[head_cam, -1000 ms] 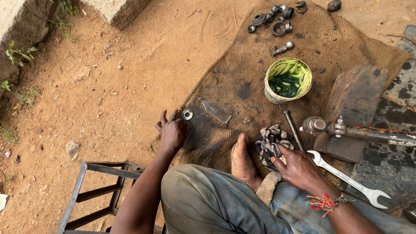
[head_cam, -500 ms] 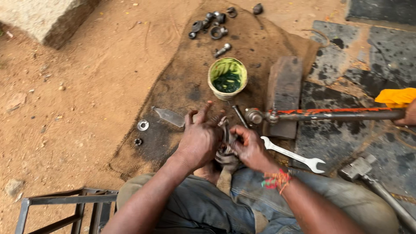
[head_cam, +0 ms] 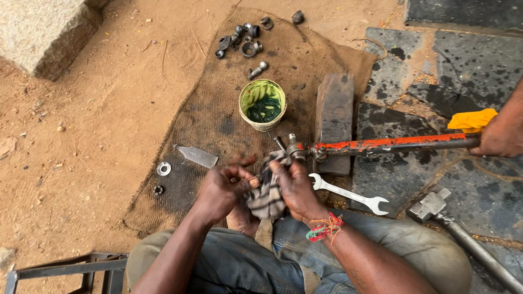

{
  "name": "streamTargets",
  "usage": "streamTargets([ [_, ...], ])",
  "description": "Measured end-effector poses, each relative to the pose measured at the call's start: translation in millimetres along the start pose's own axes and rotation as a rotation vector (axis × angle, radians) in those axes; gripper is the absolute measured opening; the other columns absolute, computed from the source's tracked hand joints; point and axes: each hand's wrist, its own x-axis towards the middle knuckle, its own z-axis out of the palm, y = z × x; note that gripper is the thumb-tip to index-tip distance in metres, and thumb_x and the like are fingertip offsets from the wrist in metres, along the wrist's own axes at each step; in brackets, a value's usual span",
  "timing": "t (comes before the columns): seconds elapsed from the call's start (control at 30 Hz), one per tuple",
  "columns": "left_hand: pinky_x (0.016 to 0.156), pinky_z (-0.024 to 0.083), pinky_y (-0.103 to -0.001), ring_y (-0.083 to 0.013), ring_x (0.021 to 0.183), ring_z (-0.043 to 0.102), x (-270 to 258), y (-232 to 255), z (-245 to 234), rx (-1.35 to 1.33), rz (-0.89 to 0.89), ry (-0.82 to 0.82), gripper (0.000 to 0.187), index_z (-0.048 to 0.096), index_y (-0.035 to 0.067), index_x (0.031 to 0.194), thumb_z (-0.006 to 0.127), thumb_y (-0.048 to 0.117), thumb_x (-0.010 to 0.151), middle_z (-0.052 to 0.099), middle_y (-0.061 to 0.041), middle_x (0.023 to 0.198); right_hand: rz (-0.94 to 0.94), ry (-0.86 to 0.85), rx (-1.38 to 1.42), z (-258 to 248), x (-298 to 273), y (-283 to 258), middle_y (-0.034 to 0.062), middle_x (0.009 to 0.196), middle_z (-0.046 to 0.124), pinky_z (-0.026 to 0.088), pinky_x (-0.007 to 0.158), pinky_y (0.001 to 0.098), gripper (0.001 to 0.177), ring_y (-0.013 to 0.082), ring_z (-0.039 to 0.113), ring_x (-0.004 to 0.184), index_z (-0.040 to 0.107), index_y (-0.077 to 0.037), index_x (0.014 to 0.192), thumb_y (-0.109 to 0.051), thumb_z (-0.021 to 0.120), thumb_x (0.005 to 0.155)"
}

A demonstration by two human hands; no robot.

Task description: The person applies green grease to metal components and assembles them into a joint on a long metal rod using wrenches and a screwdriver.

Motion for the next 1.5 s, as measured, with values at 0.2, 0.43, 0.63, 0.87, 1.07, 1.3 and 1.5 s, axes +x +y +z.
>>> streamTargets([
  [0.2,0.096,0.053,-0.039,-0.0285,0.112,0.066,2,-42,8,-0.333,-0.196,0.167,0.006,0.075,-0.005,0.089,0.074,0.001,0.091,0.07,-0.036,0.12,0.207,-0.249,-0.036,7,-15,-10,-0.0038,0.113,0.071,0.053,0.092,0.0277,0.042,0.0056,0.064,0.102,0.065,-0.011,0.127,-0.016,0.074,0.087],
  [0.43,0.106,0.045,-0.041,-0.0274,0.129,0.062,21,-43,22,0.076,0.221,0.267,0.007,0.078,0.0,0.085,0.074,0.005,0.083,0.066,-0.014,0.143,-0.089,-0.243,-0.413,2,-7,2,-0.0068,0.097,0.068,0.05,0.079,0.0257,0.021,0.0031,0.055,0.089,0.07,-0.006,0.122,-0.019,0.062,0.108],
  [0.63,0.109,0.042,-0.044,-0.0362,0.137,0.049,2,0,2,0.625,0.446,0.328,0.014,0.072,0.003,0.088,0.074,-0.004,0.076,0.064,-0.013,0.141,-0.643,-0.27,-0.96,-21,-6,32,0.009,0.094,0.069,0.05,0.07,0.0365,0.029,0.0222,0.062,0.082,0.071,-0.004,0.124,-0.008,0.068,0.095],
  [0.87,0.08,0.058,-0.03,-0.0168,0.092,0.073,12,28,-24,0.198,0.182,0.49,0.016,0.071,0.006,0.105,0.075,0.012,0.091,0.076,-0.007,0.106,-0.514,-0.25,-1.532,-11,-33,-9,0.0162,0.097,0.07,0.054,0.068,0.0484,0.052,0.0359,0.067,0.083,0.07,-0.003,0.118,-0.029,0.081,0.074],
  [1.07,0.062,0.052,-0.027,-0.0109,0.074,0.065,72,20,17,-0.395,0.056,0.293,0.009,0.072,0.004,0.095,0.077,0.011,0.09,0.074,-0.004,0.085,-0.708,0.3,-1.354,-34,-21,-82,0.0097,0.095,0.067,0.054,0.073,0.0414,0.029,0.0286,0.066,0.083,0.067,-0.011,0.111,-0.003,0.072,0.084],
  [1.3,0.071,0.056,-0.024,-0.0091,0.077,0.065,97,-13,28,-0.437,0.286,0.327,0.009,0.069,0.005,0.096,0.076,0.01,0.094,0.073,-0.004,0.089,-0.213,0.276,-1.408,-27,-40,-53,0.0101,0.084,0.065,0.055,0.06,0.0418,0.054,0.0233,0.066,0.069,0.057,-0.014,0.139,-0.011,0.07,0.087],
  [1.5,0.066,0.055,-0.022,-0.0078,0.075,0.067,108,-6,0,-0.526,0.232,0.439,0.009,0.068,0.006,0.094,0.075,0.012,0.094,0.074,-0.002,0.086,-0.287,0.269,-1.463,-37,-37,-35,0.0065,0.075,0.06,0.056,0.059,0.0389,0.057,0.019,0.06,0.063,0.055,-0.013,0.144,-0.009,0.067,0.088],
])
